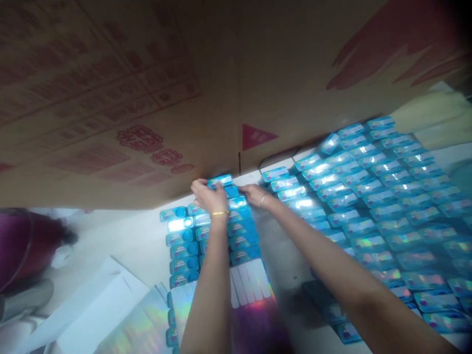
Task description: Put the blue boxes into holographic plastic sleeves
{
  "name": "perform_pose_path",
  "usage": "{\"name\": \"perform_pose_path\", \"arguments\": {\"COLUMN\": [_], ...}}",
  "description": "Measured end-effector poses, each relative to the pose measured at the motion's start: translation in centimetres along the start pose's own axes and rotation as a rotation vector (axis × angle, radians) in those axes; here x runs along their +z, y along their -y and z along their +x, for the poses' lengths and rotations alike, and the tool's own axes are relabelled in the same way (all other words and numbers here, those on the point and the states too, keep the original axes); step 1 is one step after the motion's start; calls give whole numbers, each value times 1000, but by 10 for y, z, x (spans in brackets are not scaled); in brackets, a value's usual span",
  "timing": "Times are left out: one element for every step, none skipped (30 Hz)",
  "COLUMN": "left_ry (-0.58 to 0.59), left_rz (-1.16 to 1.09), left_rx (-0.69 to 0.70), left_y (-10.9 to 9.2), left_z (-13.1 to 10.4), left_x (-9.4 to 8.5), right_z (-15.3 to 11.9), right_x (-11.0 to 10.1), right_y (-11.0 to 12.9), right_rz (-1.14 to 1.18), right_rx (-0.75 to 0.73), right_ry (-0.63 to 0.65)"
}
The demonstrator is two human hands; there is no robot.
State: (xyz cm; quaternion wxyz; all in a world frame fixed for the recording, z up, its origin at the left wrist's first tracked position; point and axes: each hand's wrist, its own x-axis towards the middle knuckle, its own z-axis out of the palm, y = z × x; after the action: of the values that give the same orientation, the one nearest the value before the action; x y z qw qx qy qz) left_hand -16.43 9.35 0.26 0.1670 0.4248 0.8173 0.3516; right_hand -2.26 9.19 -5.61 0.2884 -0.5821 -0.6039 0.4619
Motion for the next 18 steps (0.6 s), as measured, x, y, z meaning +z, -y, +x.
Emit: {"name": "perform_pose_path", "arguments": {"left_ry": [2,5,14,39,94,177,293,427,542,637,684,698,696,689,664,635,603,572], "left_rz": [-5,-19,-45,-80,-113,-138,-143,-120,-77,-12,76,173,247,312,366,399,415,415], "left_rx": [-2,19,70,150,251,357,453,530,579,622,650,657,665,679,682,681,674,663], "left_y": [-1,-2,-1,3,9,18,30,44,61,79,98,116,133,148,159,167,171,172], "left_z": [0,-1,-2,-4,-7,-11,-17,-24,-33,-44,-55,-67,-77,-87,-94,-99,-103,-104], "left_x": [-5,-13,-24,-40,-59,-81,-104,-129,-152,-173,-191,-205,-215,-220,-222,-221,-218,-215], "right_z": [-2,-7,-15,-27,-41,-58,-78,-98,-120,-140,-159,-176,-190,-201,-208,-213,-215,-215], "right_x": [-5,-10,-14,-16,-17,-15,-11,-4,5,15,28,41,55,69,81,93,103,111], "right_y": [4,10,18,27,37,47,58,67,75,82,87,90,92,92,93,92,92,93], "right_rz": [-79,-148,-202,-235,-249,-246,-231,-218,-211,-214,-237,-279,-334,-393,-450,-499,-537,-567], "right_rx": [10,5,-16,-49,-90,-135,-172,-195,-208,-224,-247,-266,-280,-282,-280,-277,-276,-283], "right_ry": [8,6,-14,-64,-117,-161,-190,-192,-166,-113,-41,23,72,104,121,128,130,133]}}
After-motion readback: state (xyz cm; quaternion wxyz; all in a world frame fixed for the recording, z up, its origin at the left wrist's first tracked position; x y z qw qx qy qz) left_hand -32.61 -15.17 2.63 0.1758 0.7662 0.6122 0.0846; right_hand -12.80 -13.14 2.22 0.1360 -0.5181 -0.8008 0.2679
